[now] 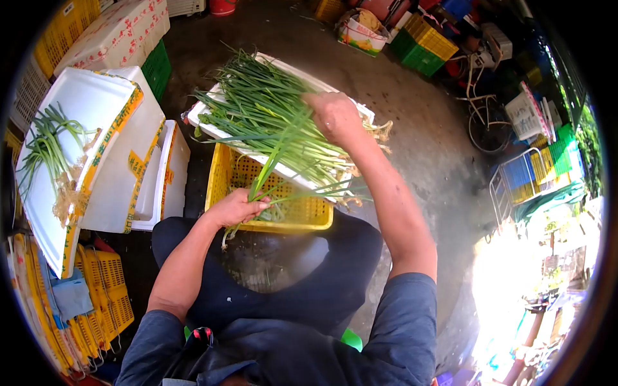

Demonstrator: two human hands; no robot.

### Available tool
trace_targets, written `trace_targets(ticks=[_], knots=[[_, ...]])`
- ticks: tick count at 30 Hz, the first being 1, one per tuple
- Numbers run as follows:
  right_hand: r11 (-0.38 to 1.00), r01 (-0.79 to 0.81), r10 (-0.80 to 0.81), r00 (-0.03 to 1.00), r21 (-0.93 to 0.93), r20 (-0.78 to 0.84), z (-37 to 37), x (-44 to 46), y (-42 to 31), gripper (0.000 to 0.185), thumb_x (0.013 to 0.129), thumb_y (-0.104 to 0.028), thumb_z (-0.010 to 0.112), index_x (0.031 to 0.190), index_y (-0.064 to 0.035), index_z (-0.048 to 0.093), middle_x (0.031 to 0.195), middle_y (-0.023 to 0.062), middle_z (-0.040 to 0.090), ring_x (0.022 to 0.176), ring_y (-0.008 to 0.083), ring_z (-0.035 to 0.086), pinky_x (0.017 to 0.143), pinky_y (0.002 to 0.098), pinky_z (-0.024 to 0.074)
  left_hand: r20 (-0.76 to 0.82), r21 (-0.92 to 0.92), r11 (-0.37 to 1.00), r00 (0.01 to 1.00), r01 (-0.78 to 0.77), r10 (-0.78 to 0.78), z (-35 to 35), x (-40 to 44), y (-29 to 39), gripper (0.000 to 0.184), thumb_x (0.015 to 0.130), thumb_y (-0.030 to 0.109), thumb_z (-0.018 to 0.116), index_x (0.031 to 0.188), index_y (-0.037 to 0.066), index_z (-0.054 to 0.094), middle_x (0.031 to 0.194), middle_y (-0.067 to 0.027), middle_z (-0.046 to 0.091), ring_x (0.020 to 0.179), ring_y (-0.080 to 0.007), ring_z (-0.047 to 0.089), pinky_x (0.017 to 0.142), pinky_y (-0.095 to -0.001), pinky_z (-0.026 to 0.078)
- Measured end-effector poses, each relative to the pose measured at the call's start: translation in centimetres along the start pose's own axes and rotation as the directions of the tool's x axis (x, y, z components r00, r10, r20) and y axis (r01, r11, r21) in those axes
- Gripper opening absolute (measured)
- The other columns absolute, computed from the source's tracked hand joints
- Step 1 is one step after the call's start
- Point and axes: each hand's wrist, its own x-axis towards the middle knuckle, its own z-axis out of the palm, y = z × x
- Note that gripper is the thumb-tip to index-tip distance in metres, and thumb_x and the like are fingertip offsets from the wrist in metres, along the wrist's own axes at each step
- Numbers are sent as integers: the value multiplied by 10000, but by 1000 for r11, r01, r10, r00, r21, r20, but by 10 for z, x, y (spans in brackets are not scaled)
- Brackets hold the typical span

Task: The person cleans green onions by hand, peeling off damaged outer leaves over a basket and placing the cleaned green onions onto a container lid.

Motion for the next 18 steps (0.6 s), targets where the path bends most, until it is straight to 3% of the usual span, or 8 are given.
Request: trace_targets(ticks=[3, 6, 7, 8, 10, 11, 15, 18], knots=[[991, 134, -136, 986, -28, -92, 9, -4, 12, 288, 761, -19, 581, 1035, -53, 660, 795, 169, 655, 759, 379, 639, 673, 487, 513, -7, -4, 1000, 1000, -17, 17, -4, -1, 0, 296, 984, 254, 629, 1126, -6, 624, 688, 16, 521, 523, -65, 443, 492, -245, 363], [990, 142, -143, 987, -26, -78, 14, -15, 16, 256, 773, -20, 566, 1015, -40, 649, 812, 171, 656, 779, 387, 636, 684, 487, 513, -3, -41, 999, 1000, -19, 19, -7, -2, -4, 297, 985, 257, 628, 1136, 1, 633, 695, 16, 529, 525, -66, 450, 493, -244, 365], [997, 67, -65, 997, -47, 41, 15, -22, 19, 290, 778, -2, 570, 1063, -36, 614, 898, 173, 649, 883, 391, 621, 776, 486, 496, 11, -63, 998, 1000, -9, 9, -8, -3, -5, 298, 986, 258, 627, 1141, 3, 635, 697, 16, 532, 525, -67, 452, 494, -244, 366], [996, 50, -47, 997, -72, 54, 18, -27, 23, 293, 787, -11, 565, 1075, -34, 614, 910, 175, 654, 888, 392, 623, 778, 486, 497, 20, -41, 995, 995, 95, -94, -14, -4, -5, 388, 945, 341, 666, 1211, 61, 695, 839, -29, 655, 683, -106, 565, 592, -269, 455], [995, 32, -25, 997, -99, 73, 22, -38, 28, 287, 806, -29, 555, 1086, -31, 618, 925, 177, 661, 893, 392, 626, 782, 481, 499, 11, -129, 988, 996, 89, -88, -15, -4, -9, 325, 959, 336, 655, 1054, 27, 678, 679, 40, 507, 526, -64, 428, 472, -244, 347], [994, 39, -31, 997, -105, 74, 22, -42, 28, 280, 816, -38, 550, 1086, -30, 622, 926, 178, 663, 894, 391, 626, 782, 477, 499, 50, -90, 988, 991, 128, -124, -18, -4, -5, 266, 991, 259, 615, 1101, 19, 647, 689, 54, 473, 517, -43, 405, 452, -222, 332], [964, -262, 265, 952, -35, 151, 28, -53, 20, 207, 880, -91, 518, 1035, -21, 637, 842, 248, 658, 825, 452, 628, 750, 525, 495, 78, -119, 986, 991, 120, -111, -16, -3, 4, 294, 996, 288, 612, 1102, 16, 647, 691, 60, 448, 512, -38, 376, 452, -220, 323], [932, -362, 362, 920, -27, 150, 38, -53, 20, 198, 862, -99, 516, 963, 7, 649, 819, 257, 672, 790, 450, 648, 727, 540, 504, 82, -107, 987, 990, 123, -114, -14, 0, 7, 311, 999, 301, 610, 1105, 11, 647, 688, 62, 435, 506, -38, 361, 449, -220, 310]])
